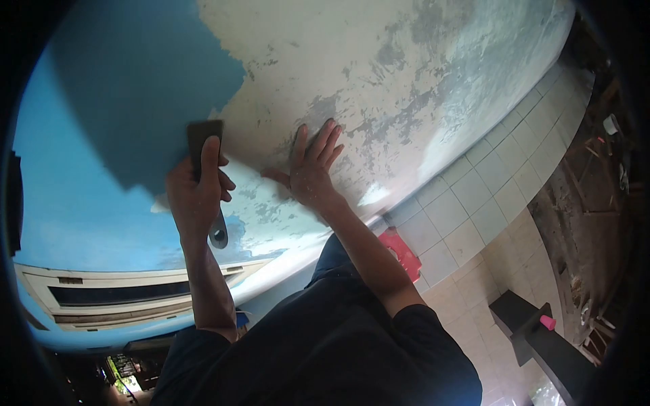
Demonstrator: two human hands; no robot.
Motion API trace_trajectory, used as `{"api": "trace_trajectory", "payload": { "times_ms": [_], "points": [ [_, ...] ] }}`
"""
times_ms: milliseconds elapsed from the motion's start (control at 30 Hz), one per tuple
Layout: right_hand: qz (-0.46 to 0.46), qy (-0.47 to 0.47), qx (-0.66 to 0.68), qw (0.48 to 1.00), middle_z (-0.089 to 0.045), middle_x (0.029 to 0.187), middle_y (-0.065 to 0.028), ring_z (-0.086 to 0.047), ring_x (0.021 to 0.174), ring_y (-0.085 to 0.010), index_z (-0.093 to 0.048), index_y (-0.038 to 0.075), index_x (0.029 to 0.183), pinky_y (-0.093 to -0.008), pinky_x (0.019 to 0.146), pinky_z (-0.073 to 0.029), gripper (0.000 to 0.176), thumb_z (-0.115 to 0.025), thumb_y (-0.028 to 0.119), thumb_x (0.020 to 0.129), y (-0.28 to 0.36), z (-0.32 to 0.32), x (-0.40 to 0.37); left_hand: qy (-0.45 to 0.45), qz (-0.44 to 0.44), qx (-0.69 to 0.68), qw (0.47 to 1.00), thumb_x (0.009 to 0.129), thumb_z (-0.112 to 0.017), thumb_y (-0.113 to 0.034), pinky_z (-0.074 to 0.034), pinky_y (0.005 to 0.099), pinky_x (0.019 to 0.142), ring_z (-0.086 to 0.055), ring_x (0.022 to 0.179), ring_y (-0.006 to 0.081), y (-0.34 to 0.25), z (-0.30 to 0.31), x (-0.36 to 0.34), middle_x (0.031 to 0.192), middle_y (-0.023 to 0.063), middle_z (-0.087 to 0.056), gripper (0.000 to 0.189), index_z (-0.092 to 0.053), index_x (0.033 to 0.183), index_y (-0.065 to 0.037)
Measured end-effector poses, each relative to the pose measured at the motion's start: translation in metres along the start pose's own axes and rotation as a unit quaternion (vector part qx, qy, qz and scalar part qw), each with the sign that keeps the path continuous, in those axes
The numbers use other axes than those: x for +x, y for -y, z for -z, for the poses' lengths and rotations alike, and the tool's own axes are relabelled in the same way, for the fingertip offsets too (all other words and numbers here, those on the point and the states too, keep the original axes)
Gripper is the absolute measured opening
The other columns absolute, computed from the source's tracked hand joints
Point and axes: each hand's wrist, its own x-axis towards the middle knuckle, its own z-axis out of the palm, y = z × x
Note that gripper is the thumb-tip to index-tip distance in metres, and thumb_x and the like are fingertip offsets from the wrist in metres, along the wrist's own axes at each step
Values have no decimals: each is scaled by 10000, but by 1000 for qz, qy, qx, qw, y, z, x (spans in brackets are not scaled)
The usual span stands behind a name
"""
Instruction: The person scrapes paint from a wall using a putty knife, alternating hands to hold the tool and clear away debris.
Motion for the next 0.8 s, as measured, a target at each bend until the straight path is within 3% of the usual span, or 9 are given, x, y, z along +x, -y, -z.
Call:
{"api": "trace_trajectory", "payload": {
  "times_ms": [567, 667, 800],
  "points": [
    [4, -4, 9, 1000, 176, 1417, -561, 114, 1313, -766, 131, -82, 1515, -892, 881, -163, 1339, -617, 756, 786, -2, 0, 2, 4, -23, -22, 999, 996, -617, -371, -448, 270, 432, -605, 435, 130, -1, -6, 2, 518, 66, -607, 451, -662, 746, 2],
    [13, -7, -3, 1000, 184, 1412, -562, 124, 1310, -766, 144, -97, 1506, -891, 882, -166, 1343, -606, 758, 792, -2, 0, 3, 4, 32, 13, 999, 1017, -582, -358, -459, 261, 448, -605, 449, 124, 32, -4, -17, 539, 72, -622, 446, -659, 767, 3],
    [28, 0, -15, 1000, 212, 1405, -559, 151, 1302, -766, 178, -115, 1486, -891, 878, -170, 1342, -590, 753, 810, -6, 3, 5, -28, 37, -84, 995, 1052, -509, -360, -472, 255, 469, -599, 489, 113, 92, -10, -44, 579, 56, -605, 437, -647, 876, 16]
  ]
}}
